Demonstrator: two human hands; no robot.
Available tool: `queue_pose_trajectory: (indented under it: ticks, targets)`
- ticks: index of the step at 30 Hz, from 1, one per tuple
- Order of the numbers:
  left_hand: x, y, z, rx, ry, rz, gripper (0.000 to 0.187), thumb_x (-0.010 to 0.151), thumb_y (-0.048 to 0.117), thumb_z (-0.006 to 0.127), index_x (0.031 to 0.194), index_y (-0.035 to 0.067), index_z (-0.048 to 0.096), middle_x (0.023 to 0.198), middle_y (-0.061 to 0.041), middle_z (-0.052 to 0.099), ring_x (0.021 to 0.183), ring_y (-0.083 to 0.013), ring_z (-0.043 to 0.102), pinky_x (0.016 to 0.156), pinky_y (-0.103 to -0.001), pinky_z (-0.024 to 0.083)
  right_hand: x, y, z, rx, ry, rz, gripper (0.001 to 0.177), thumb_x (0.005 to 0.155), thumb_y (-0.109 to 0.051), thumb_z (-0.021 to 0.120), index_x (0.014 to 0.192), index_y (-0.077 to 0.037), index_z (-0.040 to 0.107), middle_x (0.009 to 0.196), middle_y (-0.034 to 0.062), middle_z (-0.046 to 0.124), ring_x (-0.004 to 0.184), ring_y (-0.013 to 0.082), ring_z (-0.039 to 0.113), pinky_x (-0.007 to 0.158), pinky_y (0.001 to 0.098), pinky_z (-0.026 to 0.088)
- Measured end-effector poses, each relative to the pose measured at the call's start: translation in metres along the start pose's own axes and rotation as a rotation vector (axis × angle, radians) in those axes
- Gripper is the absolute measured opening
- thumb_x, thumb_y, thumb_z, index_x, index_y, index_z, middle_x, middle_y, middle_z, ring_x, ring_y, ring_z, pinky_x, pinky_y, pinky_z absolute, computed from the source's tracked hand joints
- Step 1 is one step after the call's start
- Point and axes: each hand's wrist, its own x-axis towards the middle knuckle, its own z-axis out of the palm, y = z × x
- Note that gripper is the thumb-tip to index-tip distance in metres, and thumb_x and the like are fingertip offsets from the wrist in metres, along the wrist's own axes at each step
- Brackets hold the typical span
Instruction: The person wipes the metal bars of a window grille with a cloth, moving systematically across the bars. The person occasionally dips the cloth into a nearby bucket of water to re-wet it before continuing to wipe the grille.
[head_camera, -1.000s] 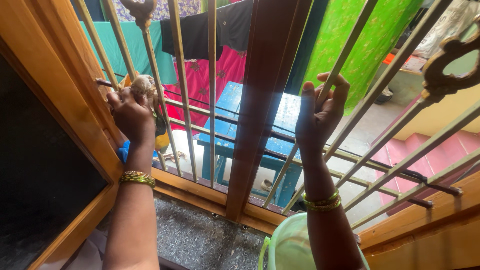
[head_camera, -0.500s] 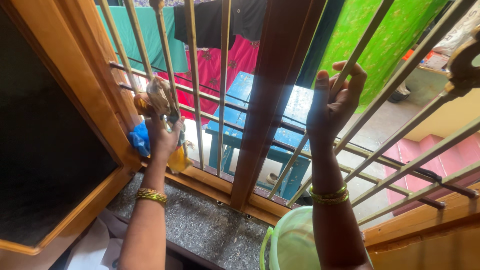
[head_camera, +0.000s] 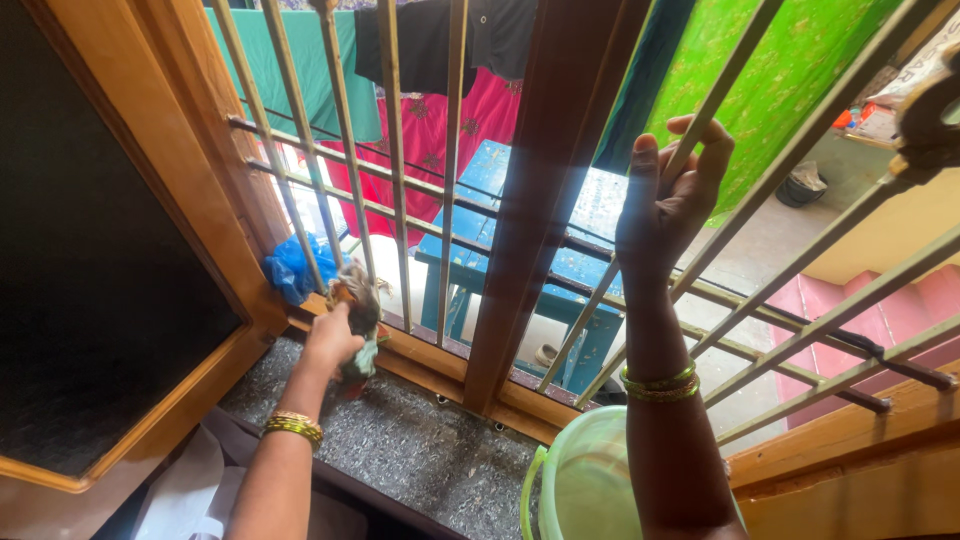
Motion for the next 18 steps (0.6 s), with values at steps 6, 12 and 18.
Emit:
queue_pose_trajectory:
  ticks: [6, 12, 18]
  targets:
    - [-0.024, -0.021, 0.037, 0.091, -0.165, -0.083, 0.096, 0.069, 0.032, 0.095, 0.148, 0.010, 0.045, 0.154, -0.027, 0.035, 0.136, -0.0469, 0.049, 0.112, -0.049, 0.047, -0.001, 0.002, -0.001, 0.054, -0.006, 0.014, 0.020, 0.116, -0.011, 0.068, 0.127, -0.007, 0.052, 0.112, -0.0003, 0.053, 0.067, 0.0041, 0.045, 0.055, 0.0183, 0.034]
    - [-0.035, -0.029, 0.074, 0.148, -0.070, -0.220, 0.088, 0.078, 0.051, 0.086, 0.150, 0.030, 0.041, 0.159, -0.024, 0.018, 0.145, -0.0539, 0.025, 0.113, -0.061, 0.030, -0.001, -0.001, -0.001, 0.081, -0.019, 0.004, 0.021, 0.118, -0.007, 0.068, 0.130, -0.006, 0.050, 0.114, -0.0006, 0.051, 0.069, 0.0039, 0.046, 0.056, 0.0193, 0.034]
    - [-0.005, -0.063, 0.108, 0.007, 0.033, -0.162, 0.075, 0.081, 0.050, 0.077, 0.147, 0.024, 0.054, 0.127, -0.025, 0.067, 0.120, -0.0424, 0.063, 0.107, -0.049, 0.049, -0.003, -0.005, -0.003, 0.107, -0.031, 0.035, 0.023, 0.119, -0.007, 0.067, 0.131, -0.007, 0.048, 0.116, 0.0001, 0.051, 0.068, 0.0034, 0.044, 0.056, 0.0188, 0.032]
